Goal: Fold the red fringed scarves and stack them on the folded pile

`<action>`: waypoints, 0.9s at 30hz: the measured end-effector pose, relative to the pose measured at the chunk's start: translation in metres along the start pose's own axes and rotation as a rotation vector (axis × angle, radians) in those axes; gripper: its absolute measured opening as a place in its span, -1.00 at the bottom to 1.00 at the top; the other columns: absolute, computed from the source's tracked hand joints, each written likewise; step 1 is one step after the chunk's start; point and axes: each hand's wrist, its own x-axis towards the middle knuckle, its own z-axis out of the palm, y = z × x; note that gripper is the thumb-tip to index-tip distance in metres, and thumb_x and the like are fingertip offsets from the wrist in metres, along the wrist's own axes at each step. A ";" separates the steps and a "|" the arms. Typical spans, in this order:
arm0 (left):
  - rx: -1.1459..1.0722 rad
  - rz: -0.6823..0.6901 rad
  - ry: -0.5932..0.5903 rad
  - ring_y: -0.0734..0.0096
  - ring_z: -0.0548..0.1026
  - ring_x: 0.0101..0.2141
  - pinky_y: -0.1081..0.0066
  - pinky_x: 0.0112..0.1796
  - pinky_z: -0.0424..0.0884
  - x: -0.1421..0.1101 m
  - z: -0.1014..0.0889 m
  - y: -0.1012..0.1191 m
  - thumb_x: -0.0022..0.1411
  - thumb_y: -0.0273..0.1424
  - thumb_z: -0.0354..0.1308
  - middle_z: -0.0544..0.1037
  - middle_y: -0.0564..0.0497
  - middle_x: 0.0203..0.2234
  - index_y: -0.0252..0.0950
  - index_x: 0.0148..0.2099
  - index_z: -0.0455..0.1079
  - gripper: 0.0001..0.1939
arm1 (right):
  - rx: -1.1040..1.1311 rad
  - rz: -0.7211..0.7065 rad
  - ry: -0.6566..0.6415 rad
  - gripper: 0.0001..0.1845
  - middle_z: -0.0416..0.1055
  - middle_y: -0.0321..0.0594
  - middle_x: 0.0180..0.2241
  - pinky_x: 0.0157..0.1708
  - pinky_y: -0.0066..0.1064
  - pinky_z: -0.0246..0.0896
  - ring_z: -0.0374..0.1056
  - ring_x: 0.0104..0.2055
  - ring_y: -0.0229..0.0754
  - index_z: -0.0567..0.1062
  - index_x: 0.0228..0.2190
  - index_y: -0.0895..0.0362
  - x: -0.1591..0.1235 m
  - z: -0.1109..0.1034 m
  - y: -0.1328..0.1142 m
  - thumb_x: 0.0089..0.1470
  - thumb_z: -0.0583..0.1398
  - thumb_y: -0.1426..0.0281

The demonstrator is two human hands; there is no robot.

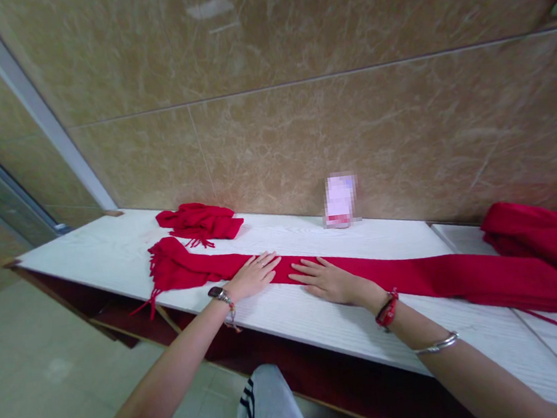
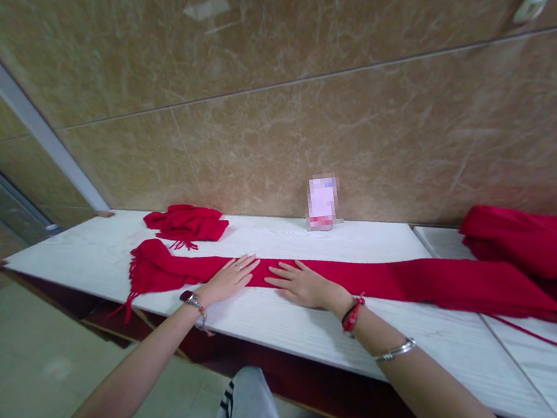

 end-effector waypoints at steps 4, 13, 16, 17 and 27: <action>0.006 0.002 0.011 0.31 -0.01 0.20 0.26 0.12 -0.04 0.001 0.000 0.000 0.35 -0.33 -0.24 0.04 -0.05 0.22 -0.26 0.23 0.05 -0.56 | 0.011 -0.018 0.001 -0.50 -0.11 -0.24 0.25 0.16 0.09 -0.30 -0.27 0.27 -0.04 0.02 0.19 -0.06 0.000 -0.005 0.000 0.24 -0.16 0.20; 0.027 0.023 0.059 0.30 0.01 0.20 0.25 0.12 -0.03 0.001 0.007 -0.007 0.34 -0.32 -0.21 0.07 -0.06 0.21 -0.25 0.24 0.04 -0.55 | -0.165 0.195 0.093 -0.47 -0.07 0.03 0.22 0.05 0.19 -0.10 -0.14 0.24 0.12 0.02 0.19 0.12 -0.019 0.003 0.019 0.24 -0.19 0.24; 0.030 0.039 0.063 0.30 0.01 0.20 0.25 0.13 -0.02 0.001 0.009 -0.010 0.34 -0.32 -0.23 0.07 -0.05 0.21 -0.25 0.24 0.05 -0.55 | -0.165 0.219 0.087 -0.47 -0.07 0.01 0.23 0.06 0.12 -0.07 -0.12 0.23 0.08 0.02 0.19 0.14 -0.030 0.006 0.022 0.25 -0.20 0.25; 0.034 0.046 0.063 0.30 0.01 0.20 0.25 0.13 -0.03 0.002 0.009 -0.011 0.34 -0.33 -0.23 0.07 -0.05 0.21 -0.26 0.24 0.05 -0.55 | -0.162 0.233 0.085 -0.47 -0.07 0.00 0.23 0.07 0.11 -0.07 -0.12 0.23 0.08 0.02 0.19 0.16 -0.033 0.006 0.022 0.25 -0.20 0.25; 0.021 0.071 0.062 0.35 0.02 0.19 0.28 0.12 -0.01 0.003 0.012 -0.023 0.34 -0.35 -0.24 0.07 -0.05 0.22 -0.22 0.26 0.01 -0.54 | -0.218 0.316 0.028 -0.51 -0.05 0.00 0.22 0.07 0.13 -0.06 -0.18 0.24 0.12 0.11 0.16 0.16 -0.096 -0.004 0.040 0.23 -0.15 0.33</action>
